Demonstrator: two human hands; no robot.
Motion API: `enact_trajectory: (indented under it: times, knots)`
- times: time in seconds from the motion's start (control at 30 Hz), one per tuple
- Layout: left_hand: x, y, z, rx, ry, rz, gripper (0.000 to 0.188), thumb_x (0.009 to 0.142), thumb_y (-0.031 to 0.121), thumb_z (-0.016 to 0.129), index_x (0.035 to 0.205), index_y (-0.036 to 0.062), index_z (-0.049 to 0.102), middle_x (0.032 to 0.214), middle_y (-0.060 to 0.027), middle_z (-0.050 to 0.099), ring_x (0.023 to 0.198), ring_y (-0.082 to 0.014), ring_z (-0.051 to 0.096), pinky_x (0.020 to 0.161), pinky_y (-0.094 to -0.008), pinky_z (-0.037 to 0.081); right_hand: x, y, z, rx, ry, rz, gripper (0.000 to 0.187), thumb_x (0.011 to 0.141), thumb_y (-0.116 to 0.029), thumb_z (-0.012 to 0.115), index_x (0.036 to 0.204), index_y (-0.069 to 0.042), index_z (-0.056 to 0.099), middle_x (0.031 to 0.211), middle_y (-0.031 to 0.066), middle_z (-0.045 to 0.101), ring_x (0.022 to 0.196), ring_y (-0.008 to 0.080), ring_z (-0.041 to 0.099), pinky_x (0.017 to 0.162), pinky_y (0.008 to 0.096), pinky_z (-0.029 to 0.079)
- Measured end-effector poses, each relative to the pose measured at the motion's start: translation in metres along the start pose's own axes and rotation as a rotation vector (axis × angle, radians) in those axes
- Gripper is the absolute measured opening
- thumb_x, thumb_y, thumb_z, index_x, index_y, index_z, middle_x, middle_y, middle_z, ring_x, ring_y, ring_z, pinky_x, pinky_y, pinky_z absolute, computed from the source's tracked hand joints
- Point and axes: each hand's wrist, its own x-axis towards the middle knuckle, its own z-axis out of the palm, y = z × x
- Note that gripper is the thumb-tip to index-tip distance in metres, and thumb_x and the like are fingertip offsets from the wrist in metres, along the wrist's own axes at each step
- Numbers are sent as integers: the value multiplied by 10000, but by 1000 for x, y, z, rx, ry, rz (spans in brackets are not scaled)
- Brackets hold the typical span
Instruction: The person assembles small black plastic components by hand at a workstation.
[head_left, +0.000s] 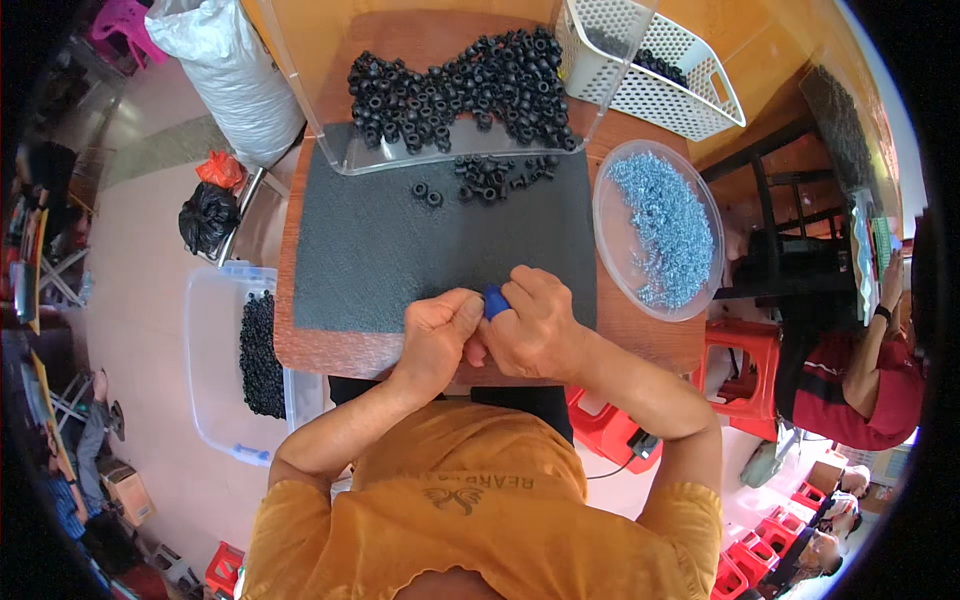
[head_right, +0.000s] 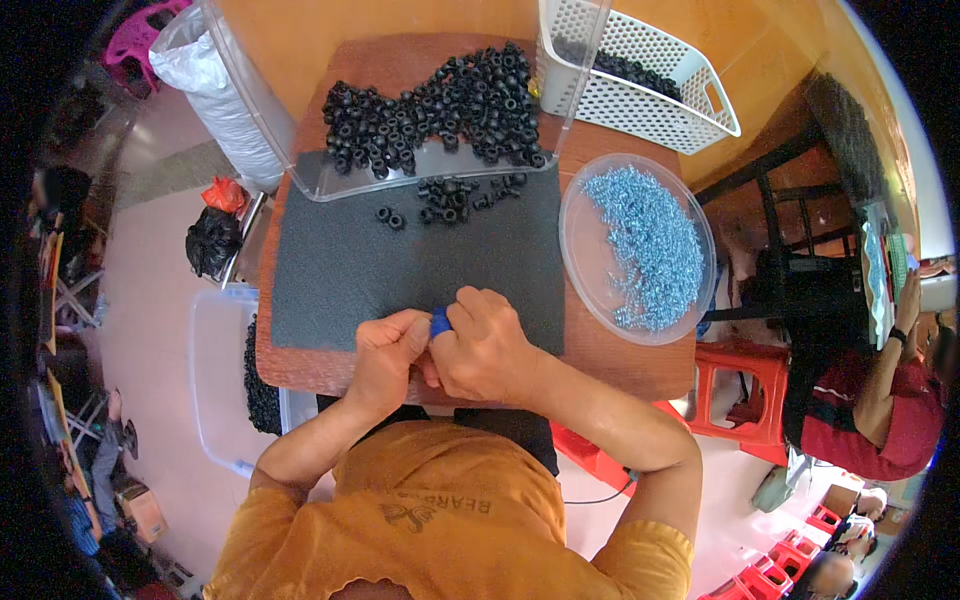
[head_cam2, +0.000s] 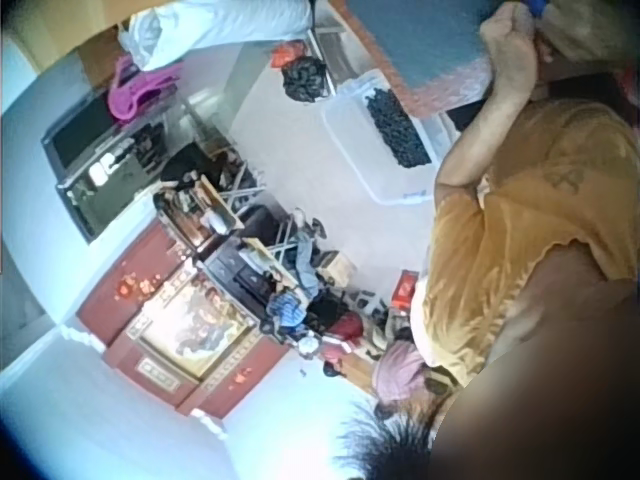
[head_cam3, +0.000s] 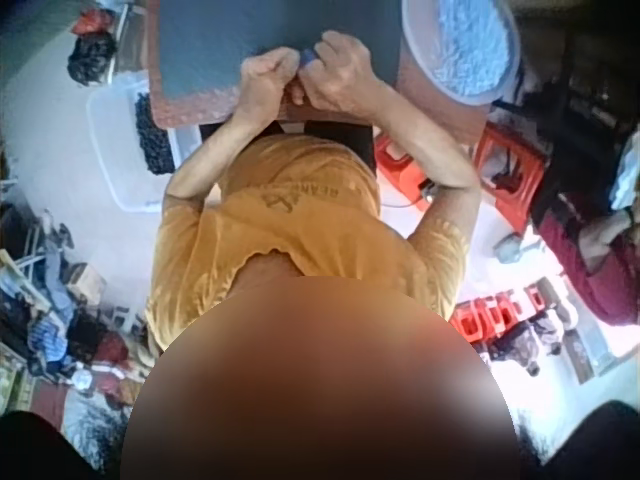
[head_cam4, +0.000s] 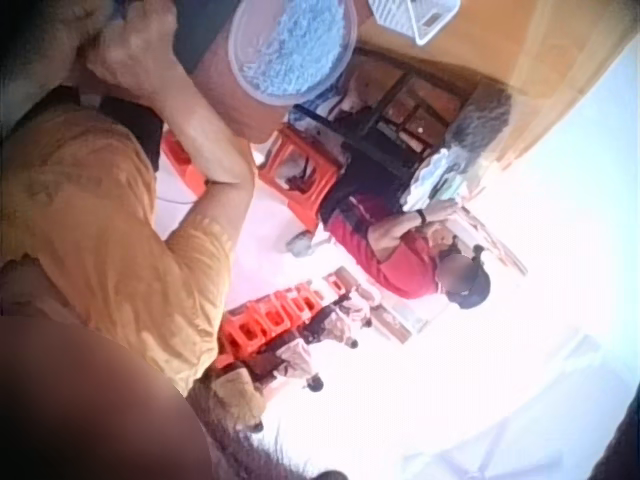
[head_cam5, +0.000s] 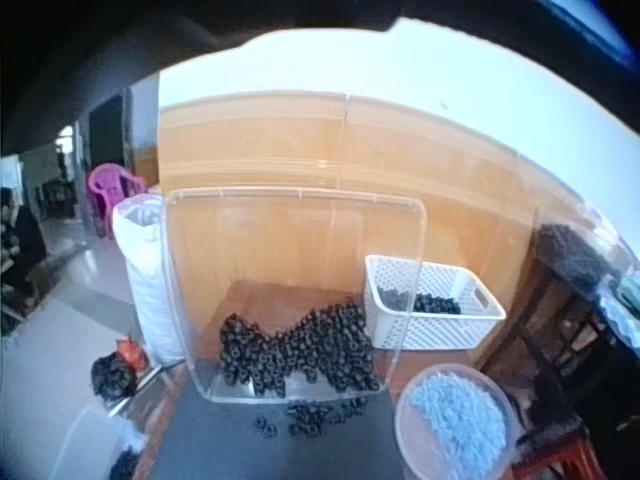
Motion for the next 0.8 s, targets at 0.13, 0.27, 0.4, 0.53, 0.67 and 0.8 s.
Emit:
enact_trajectory:
  times: [0.13, 0.27, 0.4, 0.53, 0.67, 0.8]
  knots:
    - [2, 11, -2, 14, -8, -23, 266, 962, 202, 475, 847, 0, 604, 692, -18, 579, 575, -53, 510, 504, -197, 434, -5, 5, -5, 53, 39, 84, 279, 546, -75, 686, 544, -61, 407, 564, 85, 421, 494, 247, 420, 406, 366, 316]
    - [11, 14, -21, 357, 131, 221, 151, 902, 136, 558, 938, 2, 619, 749, -62, 613, 618, -126, 557, 540, -253, 462, 2, 18, -28, 39, 70, 201, 328, 630, -38, 734, 574, -50, 411, 564, 116, 439, 474, 279, 420, 399, 391, 311]
    - [37, 53, -42, 1073, 327, 917, 202, 785, 21, 627, 986, 6, 621, 877, -123, 629, 716, -261, 575, 650, -330, 484, 13, 57, -71, -243, 153, 340, 252, 670, -111, 748, 615, -24, 518, 545, 129, 467, 480, 314, 461, 427, 408, 345]
    - [61, 59, -50, 1309, 313, 982, 263, 721, -25, 610, 981, 14, 624, 982, -136, 615, 806, -298, 550, 699, -352, 482, 48, 124, -105, -266, 285, 739, 384, 716, -270, 715, 604, 59, 554, 552, 235, 534, 503, 356, 536, 495, 395, 421]
    - [77, 49, -50, 1473, 227, 991, 336, 633, -69, 586, 956, 13, 627, 1034, -141, 591, 819, -289, 531, 692, -362, 486, 80, 208, -143, -562, 166, 776, 419, 684, -322, 675, 725, 88, 595, 724, 288, 601, 684, 421, 590, 689, 473, 468]
    - [82, 51, -51, 1435, 209, 985, 297, 647, -41, 612, 937, 17, 632, 998, -128, 603, 817, -285, 535, 711, -373, 473, 82, 225, -144, -812, 187, 621, 372, 686, -270, 689, 751, 82, 591, 780, 285, 604, 747, 424, 585, 701, 479, 465]
